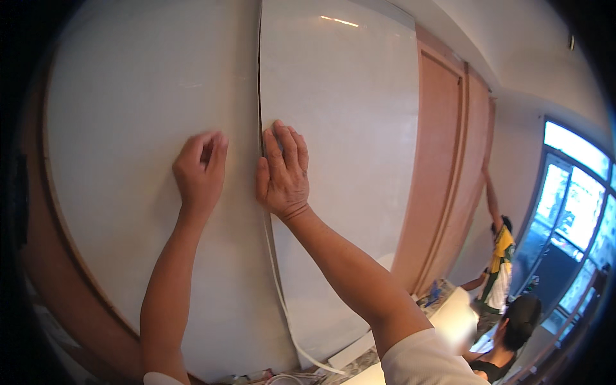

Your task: The person aligns and presses a long, thin strip along the vertical seam of two large white wall panels. They use both hands to smooth the strip and ensure it adheres to the edge. Another person is visible in the background working on a separate white board.

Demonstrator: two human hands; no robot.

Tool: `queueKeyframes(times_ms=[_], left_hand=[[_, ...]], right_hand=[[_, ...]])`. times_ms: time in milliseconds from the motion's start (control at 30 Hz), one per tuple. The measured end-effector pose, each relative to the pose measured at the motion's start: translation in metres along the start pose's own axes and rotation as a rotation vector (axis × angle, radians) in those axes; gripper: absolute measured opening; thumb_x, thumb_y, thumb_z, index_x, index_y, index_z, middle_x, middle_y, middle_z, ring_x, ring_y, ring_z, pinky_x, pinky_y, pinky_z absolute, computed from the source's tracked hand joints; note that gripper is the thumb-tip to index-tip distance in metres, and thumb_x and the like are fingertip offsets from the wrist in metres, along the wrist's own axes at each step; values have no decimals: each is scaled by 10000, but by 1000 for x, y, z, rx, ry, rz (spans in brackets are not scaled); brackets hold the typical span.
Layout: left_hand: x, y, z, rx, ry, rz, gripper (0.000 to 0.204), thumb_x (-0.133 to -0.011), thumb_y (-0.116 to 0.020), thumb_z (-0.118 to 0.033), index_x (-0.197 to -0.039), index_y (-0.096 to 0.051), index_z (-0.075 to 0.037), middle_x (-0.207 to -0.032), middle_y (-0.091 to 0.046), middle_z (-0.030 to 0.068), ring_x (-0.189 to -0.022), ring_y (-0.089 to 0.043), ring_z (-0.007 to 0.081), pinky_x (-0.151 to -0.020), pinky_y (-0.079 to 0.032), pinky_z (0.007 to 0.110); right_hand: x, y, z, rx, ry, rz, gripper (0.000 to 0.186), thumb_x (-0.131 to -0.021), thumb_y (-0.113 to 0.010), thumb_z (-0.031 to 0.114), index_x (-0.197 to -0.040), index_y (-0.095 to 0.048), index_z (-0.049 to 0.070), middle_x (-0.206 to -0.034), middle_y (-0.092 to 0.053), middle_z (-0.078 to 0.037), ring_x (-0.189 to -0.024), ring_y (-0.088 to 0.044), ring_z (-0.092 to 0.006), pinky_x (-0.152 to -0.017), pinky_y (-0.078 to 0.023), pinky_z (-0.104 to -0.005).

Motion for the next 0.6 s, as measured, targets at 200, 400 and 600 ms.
queueKeyframes(times_ms=[200,400,600], left_hand=[[-145,-49,4,166,312,2,239,-957,-722,-173,-1131,-734,-10,-1016,-738,64,-893,-699,137,-780,-583,293],[-204,-94,5,527,525,-42,186,-932,-729,-150,-1090,-769,-60,-1018,-727,46,-839,-671,134,-710,-578,300],[-212,-104,21,632,525,-9,304,-936,-730,-98,-1224,-698,-7,-1121,-715,74,-990,-696,196,-874,-610,367]], right_hand=[[-1,-5,8,-26,-36,4,520,-908,-554,160,-1402,-563,-3,-1496,-501,-196,-1358,-471,-402,-1178,-328,-522],[-1,-1,6,-62,-35,-17,525,-891,-567,168,-1388,-570,-2,-1486,-508,-199,-1338,-485,-400,-1164,-339,-536],[-4,-1,5,-85,-44,-25,489,-883,-579,170,-1337,-595,-12,-1458,-521,-210,-1319,-493,-406,-1151,-354,-536]])
Point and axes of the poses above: each hand's wrist, its own x-axis away from the middle knuckle, its own y-axis out of the back of the hand, z = x × y, the point moved 3 cm from there along -x, towards the middle knuckle
